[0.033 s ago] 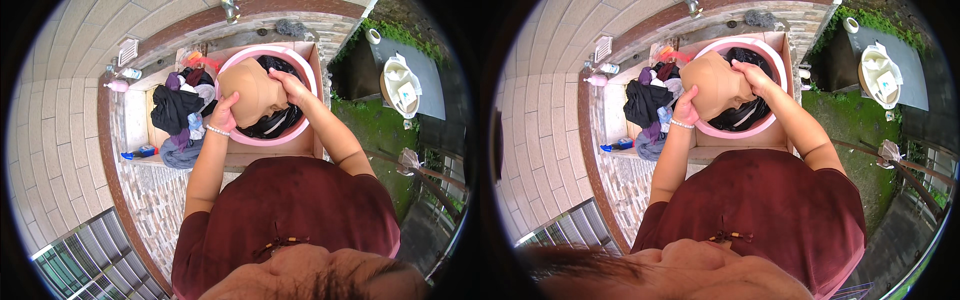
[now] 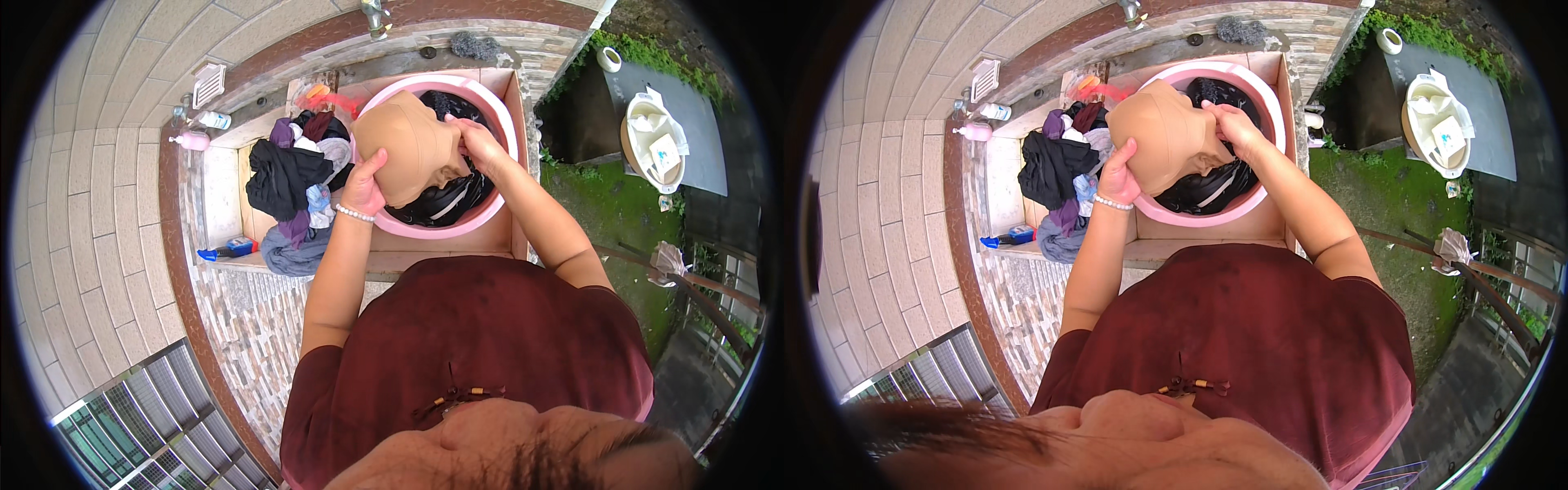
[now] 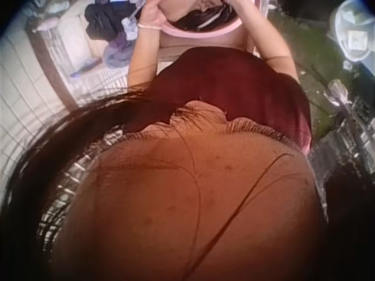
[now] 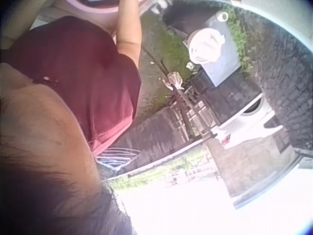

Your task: The person hand-washes multiple garments in a pink basin filled with soapy water. They repeatedly submerge, agitate, and wring out various items including dark, white, and colored clothes, then place them on the tiled counter beside the basin.

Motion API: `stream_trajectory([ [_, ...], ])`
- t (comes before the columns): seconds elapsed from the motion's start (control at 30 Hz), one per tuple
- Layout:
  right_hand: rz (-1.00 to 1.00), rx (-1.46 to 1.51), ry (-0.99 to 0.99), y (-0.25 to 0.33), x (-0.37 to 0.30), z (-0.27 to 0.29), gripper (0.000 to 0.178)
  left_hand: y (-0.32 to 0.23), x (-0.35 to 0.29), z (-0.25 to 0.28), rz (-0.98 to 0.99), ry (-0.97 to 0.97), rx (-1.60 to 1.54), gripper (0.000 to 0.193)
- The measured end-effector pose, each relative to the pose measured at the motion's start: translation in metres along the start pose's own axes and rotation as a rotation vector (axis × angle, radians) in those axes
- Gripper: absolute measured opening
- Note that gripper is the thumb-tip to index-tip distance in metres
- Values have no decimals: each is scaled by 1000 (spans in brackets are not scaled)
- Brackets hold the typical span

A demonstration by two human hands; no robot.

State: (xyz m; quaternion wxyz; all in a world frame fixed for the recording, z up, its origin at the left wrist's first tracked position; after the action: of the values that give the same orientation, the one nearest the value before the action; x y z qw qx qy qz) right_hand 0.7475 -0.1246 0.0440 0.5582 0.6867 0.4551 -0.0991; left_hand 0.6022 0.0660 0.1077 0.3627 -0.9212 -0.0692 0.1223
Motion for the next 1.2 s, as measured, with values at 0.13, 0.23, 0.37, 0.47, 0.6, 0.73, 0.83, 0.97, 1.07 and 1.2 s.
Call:
stream_trajectory([
  [0.13,-320,156,151,-31,-29,13,63,-8,0,-3,-71,43,37,46],
  [0.23,-371,256,401,-39,-32,6,89,2,-1,-18,-124,84,138,44],
  [0.37,-242,595,751,-20,-56,-16,99,19,-4,-27,-101,113,87,43],
  [0.47,-67,853,920,-13,-63,-20,85,34,-1,-15,-89,15,95,41],
  [0.6,-101,478,523,-13,-58,-22,48,34,7,-3,-89,-241,198,48],
  [0.73,-195,605,554,-29,-47,-26,49,35,7,-2,11,-278,139,57],
  [0.83,-240,695,723,-39,-43,-32,54,38,-1,4,202,-276,-114,61],
  [0.97,-322,662,819,-50,-29,-24,58,44,-7,13,143,-278,-146,58],
  [1.07,-418,576,708,-56,-20,-12,55,42,-9,26,171,-254,-140,54],
  [1.2,-466,390,389,-75,-13,-1,44,49,-11,36,167,-262,-158,50],
])
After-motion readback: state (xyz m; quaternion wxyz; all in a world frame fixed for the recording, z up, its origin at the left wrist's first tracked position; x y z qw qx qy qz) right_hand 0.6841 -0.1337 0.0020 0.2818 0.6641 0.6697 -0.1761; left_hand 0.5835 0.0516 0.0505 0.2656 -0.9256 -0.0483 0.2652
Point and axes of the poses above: each hand's wrist, its own x-axis towards the middle knuckle, its own z-axis out of the back of the hand, y = z × x, the point moved 1 cm from there along x, towards the middle knuckle, and after that the axes turned 10 degrees about -z, right-handed, at the moved point
